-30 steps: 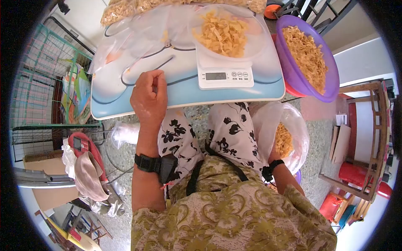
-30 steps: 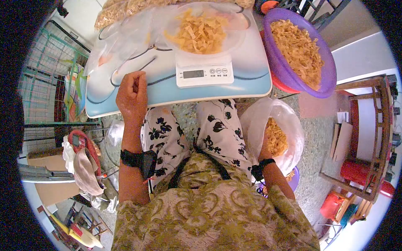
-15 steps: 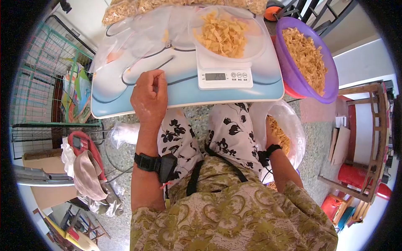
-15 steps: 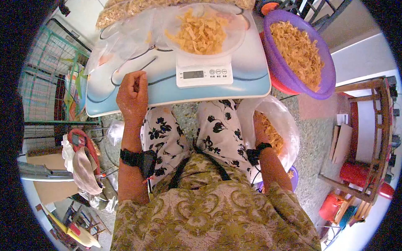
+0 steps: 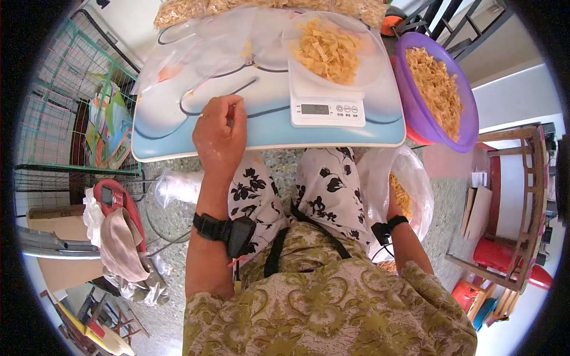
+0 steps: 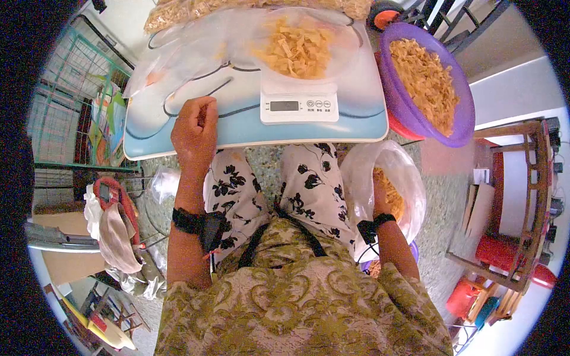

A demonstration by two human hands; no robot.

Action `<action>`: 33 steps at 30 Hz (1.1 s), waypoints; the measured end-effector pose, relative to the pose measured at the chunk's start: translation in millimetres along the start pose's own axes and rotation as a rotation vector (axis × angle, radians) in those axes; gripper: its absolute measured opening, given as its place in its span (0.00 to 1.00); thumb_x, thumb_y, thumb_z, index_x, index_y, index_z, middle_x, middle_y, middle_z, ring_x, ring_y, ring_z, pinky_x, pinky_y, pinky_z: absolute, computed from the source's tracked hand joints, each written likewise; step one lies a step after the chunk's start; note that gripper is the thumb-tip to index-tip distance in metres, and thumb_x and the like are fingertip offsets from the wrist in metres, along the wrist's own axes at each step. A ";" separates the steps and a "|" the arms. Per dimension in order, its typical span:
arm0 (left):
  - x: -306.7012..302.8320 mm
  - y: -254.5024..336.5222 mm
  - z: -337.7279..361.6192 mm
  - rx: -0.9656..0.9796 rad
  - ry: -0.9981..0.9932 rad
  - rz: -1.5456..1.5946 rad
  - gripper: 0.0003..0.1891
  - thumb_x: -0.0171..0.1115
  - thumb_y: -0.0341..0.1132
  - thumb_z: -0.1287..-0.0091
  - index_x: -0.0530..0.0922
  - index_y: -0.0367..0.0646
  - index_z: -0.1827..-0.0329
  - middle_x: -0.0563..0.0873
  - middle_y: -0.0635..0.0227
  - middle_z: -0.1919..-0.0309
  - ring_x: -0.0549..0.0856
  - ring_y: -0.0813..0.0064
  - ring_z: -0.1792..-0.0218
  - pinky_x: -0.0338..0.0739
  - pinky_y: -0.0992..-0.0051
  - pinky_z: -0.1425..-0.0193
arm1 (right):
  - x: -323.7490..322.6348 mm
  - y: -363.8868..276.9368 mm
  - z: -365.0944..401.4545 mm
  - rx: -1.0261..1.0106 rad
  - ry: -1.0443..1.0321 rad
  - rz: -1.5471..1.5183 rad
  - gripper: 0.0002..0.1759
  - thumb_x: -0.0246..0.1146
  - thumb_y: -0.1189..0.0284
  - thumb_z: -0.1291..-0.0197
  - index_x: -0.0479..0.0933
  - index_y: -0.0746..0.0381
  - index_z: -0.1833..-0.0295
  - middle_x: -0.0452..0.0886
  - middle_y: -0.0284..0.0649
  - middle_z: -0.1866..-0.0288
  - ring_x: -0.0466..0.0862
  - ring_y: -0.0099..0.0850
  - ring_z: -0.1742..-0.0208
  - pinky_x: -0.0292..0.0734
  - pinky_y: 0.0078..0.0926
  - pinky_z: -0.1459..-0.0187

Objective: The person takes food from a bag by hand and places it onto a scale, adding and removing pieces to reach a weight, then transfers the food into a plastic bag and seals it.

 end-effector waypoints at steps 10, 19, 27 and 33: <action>0.4 -1.6 -0.6 0.051 0.004 -0.047 0.02 0.63 0.33 0.34 0.80 0.46 0.63 0.80 0.70 0.74 0.81 0.71 0.73 0.75 0.69 0.67 | -17.3 -24.7 51.7 0.153 0.015 0.127 0.27 0.53 0.57 0.30 0.67 0.55 0.28 0.81 0.53 0.42 0.82 0.45 0.44 0.75 0.38 0.43; -2.5 -0.1 -0.6 -0.009 -0.056 -0.063 0.07 0.62 0.36 0.31 0.82 0.44 0.59 0.84 0.66 0.67 0.83 0.71 0.71 0.77 0.71 0.63 | 4.3 63.5 24.7 0.091 -0.172 0.336 0.26 0.52 0.59 0.28 0.70 0.60 0.31 0.82 0.49 0.42 0.81 0.39 0.42 0.74 0.35 0.41; -0.5 -1.8 -0.2 0.005 -0.011 -0.014 0.03 0.63 0.34 0.33 0.80 0.46 0.63 0.81 0.69 0.72 0.82 0.70 0.73 0.76 0.69 0.66 | 5.1 28.4 30.8 0.015 -0.115 0.172 0.26 0.50 0.61 0.27 0.67 0.61 0.28 0.78 0.44 0.37 0.78 0.35 0.39 0.70 0.33 0.37; 0.2 -2.7 -0.2 0.044 -0.004 -0.042 0.03 0.63 0.34 0.34 0.80 0.46 0.62 0.81 0.69 0.73 0.82 0.69 0.72 0.75 0.68 0.67 | -29.7 -26.3 23.6 -0.135 -0.021 -0.068 0.27 0.49 0.62 0.26 0.65 0.61 0.27 0.74 0.40 0.33 0.75 0.32 0.36 0.67 0.31 0.34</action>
Point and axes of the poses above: each hand's wrist, its own z-axis away from the middle knuckle, its own x-axis out of the palm, y = z × x, the point moved 1 cm from there along -z, towards the middle knuckle
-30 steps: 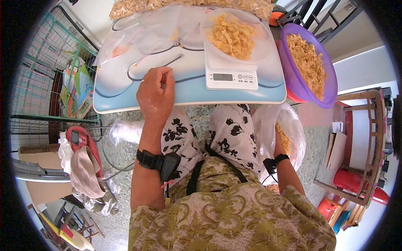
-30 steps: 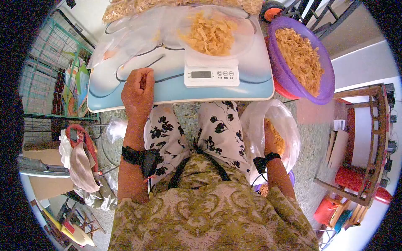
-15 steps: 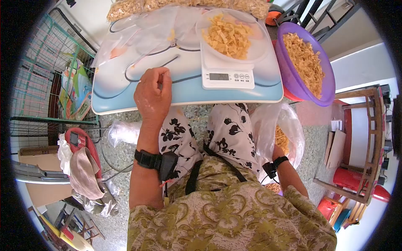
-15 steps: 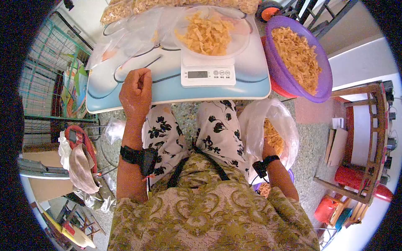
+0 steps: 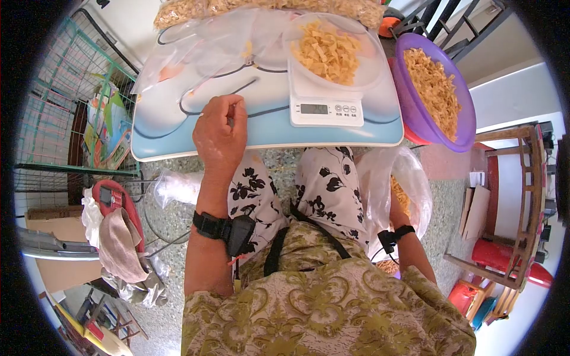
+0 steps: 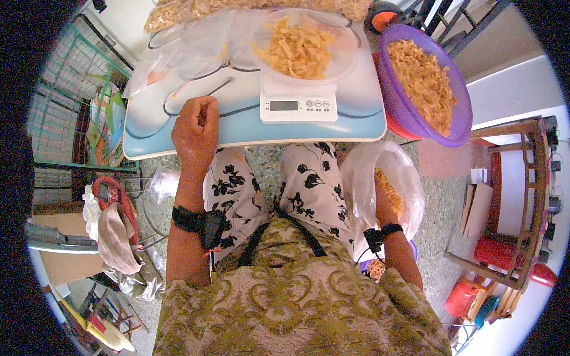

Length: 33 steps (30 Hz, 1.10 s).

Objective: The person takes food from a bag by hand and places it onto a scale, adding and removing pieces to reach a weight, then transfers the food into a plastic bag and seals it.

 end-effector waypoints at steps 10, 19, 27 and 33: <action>-0.3 0.2 0.3 -0.024 -0.006 0.033 0.03 0.63 0.34 0.33 0.80 0.46 0.62 0.81 0.69 0.73 0.82 0.70 0.72 0.75 0.69 0.66 | 9.3 60.0 5.1 0.115 -0.042 -0.048 0.29 0.48 0.65 0.25 0.56 0.61 0.23 0.65 0.43 0.25 0.69 0.33 0.28 0.60 0.32 0.28; -1.9 -0.2 0.1 -0.068 -0.053 0.009 0.07 0.61 0.38 0.30 0.83 0.44 0.59 0.85 0.65 0.66 0.85 0.71 0.70 0.78 0.71 0.62 | 39.4 41.7 13.9 0.110 -0.051 0.062 0.31 0.47 0.69 0.28 0.52 0.58 0.22 0.64 0.52 0.25 0.66 0.44 0.26 0.58 0.38 0.26; -3.5 1.8 -0.2 -0.067 -0.054 0.009 0.08 0.61 0.38 0.30 0.82 0.44 0.59 0.85 0.65 0.67 0.83 0.70 0.71 0.77 0.70 0.62 | 38.5 80.8 11.2 -0.143 -0.093 0.295 0.32 0.50 0.66 0.26 0.52 0.61 0.21 0.67 0.43 0.26 0.67 0.34 0.27 0.59 0.35 0.27; -3.6 0.9 -0.2 -0.054 -0.051 0.010 0.08 0.61 0.38 0.30 0.82 0.43 0.59 0.85 0.65 0.67 0.83 0.70 0.71 0.77 0.70 0.62 | 41.1 96.6 18.6 0.025 -0.118 0.319 0.32 0.49 0.65 0.26 0.51 0.60 0.21 0.67 0.42 0.26 0.67 0.34 0.27 0.59 0.35 0.27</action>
Point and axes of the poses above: each hand's wrist, its own z-axis away from the middle knuckle, its own x-axis out of the palm, y = z × x, the point moved 1 cm from there along -z, towards the middle knuckle
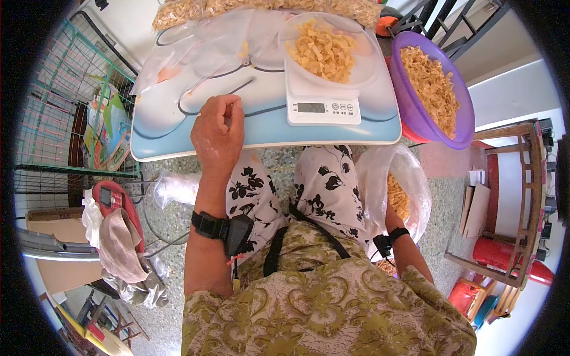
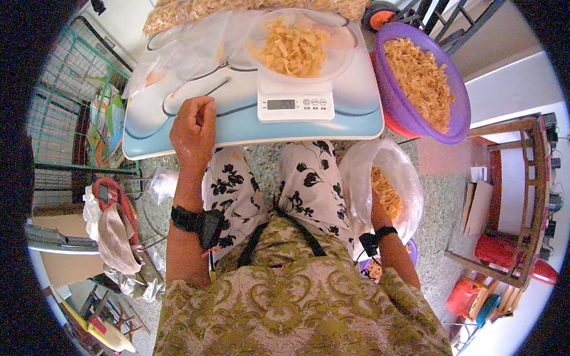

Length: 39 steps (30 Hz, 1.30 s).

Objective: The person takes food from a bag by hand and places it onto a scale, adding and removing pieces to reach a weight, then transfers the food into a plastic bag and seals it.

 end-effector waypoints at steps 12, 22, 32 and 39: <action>3.6 -2.8 0.9 0.022 0.053 0.013 0.02 0.63 0.33 0.33 0.81 0.46 0.62 0.82 0.68 0.72 0.82 0.71 0.72 0.76 0.70 0.66 | 22.4 20.1 2.8 0.015 0.041 0.090 0.30 0.46 0.64 0.25 0.53 0.59 0.21 0.68 0.39 0.28 0.68 0.33 0.28 0.61 0.34 0.28; 1.3 0.8 0.4 0.035 0.054 0.014 0.02 0.63 0.32 0.34 0.81 0.45 0.62 0.82 0.69 0.71 0.82 0.71 0.72 0.76 0.70 0.65 | -92.5 -85.1 -8.9 -0.144 0.330 -0.327 0.18 0.68 0.71 0.41 0.80 0.63 0.46 0.84 0.38 0.51 0.81 0.28 0.51 0.76 0.29 0.47; 4.6 -2.8 0.2 0.024 0.051 0.012 0.03 0.63 0.33 0.33 0.81 0.45 0.62 0.83 0.68 0.70 0.83 0.70 0.71 0.77 0.70 0.65 | -109.3 -88.3 17.2 0.140 0.090 -1.186 0.20 0.72 0.74 0.49 0.80 0.59 0.48 0.84 0.33 0.57 0.83 0.24 0.57 0.80 0.26 0.56; 1.7 -1.7 0.5 0.037 0.044 0.007 0.04 0.63 0.34 0.33 0.82 0.44 0.62 0.84 0.68 0.70 0.83 0.71 0.72 0.77 0.71 0.65 | -127.0 -83.5 22.8 0.204 0.085 -1.299 0.24 0.68 0.72 0.45 0.77 0.60 0.41 0.83 0.34 0.55 0.83 0.29 0.53 0.81 0.32 0.54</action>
Point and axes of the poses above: each hand's wrist, its own z-axis away from the middle knuckle, its own x-axis out of the palm, y = z × x, the point moved 1 cm from there along -z, towards the middle knuckle
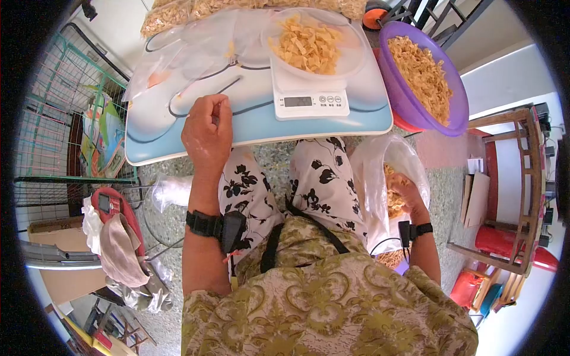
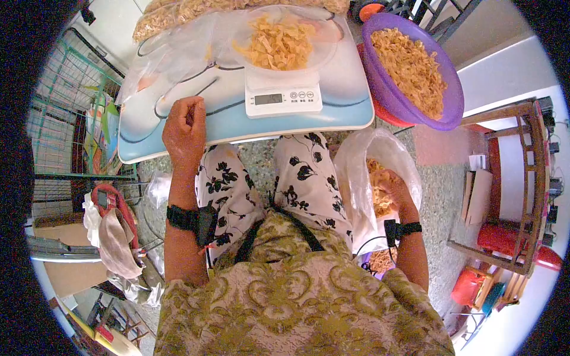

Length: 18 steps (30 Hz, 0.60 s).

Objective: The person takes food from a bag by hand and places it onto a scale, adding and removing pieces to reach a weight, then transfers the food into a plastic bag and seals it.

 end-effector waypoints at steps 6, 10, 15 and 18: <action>1.3 -2.1 1.0 0.012 0.018 0.015 0.04 0.63 0.34 0.33 0.82 0.44 0.61 0.84 0.68 0.70 0.82 0.72 0.72 0.77 0.72 0.65 | 13.4 -2.0 12.9 -0.315 0.172 0.837 0.13 0.67 0.76 0.47 0.80 0.62 0.54 0.81 0.31 0.63 0.79 0.21 0.62 0.78 0.21 0.57; 1.0 -2.2 1.3 0.002 0.008 0.010 0.04 0.63 0.34 0.33 0.82 0.45 0.61 0.84 0.69 0.70 0.82 0.72 0.72 0.78 0.72 0.64 | 4.3 15.9 -4.6 -0.288 0.156 0.412 0.14 0.66 0.75 0.44 0.79 0.62 0.51 0.81 0.31 0.62 0.80 0.22 0.63 0.79 0.24 0.60; -2.2 -5.1 2.2 -0.020 -0.039 -0.031 0.08 0.62 0.38 0.30 0.83 0.43 0.56 0.86 0.65 0.63 0.84 0.70 0.66 0.79 0.72 0.57 | 29.4 -19.8 22.4 -0.115 0.155 0.135 0.16 0.61 0.78 0.41 0.78 0.59 0.46 0.80 0.30 0.57 0.81 0.21 0.61 0.79 0.22 0.57; -0.6 -4.9 1.8 -0.066 -0.086 0.047 0.10 0.62 0.39 0.29 0.83 0.42 0.55 0.87 0.63 0.59 0.85 0.70 0.63 0.79 0.72 0.54 | 7.8 -15.6 21.1 -0.122 0.081 0.093 0.16 0.62 0.75 0.40 0.77 0.59 0.45 0.80 0.31 0.56 0.81 0.22 0.59 0.79 0.22 0.56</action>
Point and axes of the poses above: each hand's wrist, its own z-axis away from the middle knuckle, its own x-axis out of the palm, y = z × x, the point moved 1 cm from there along -z, towards the middle knuckle
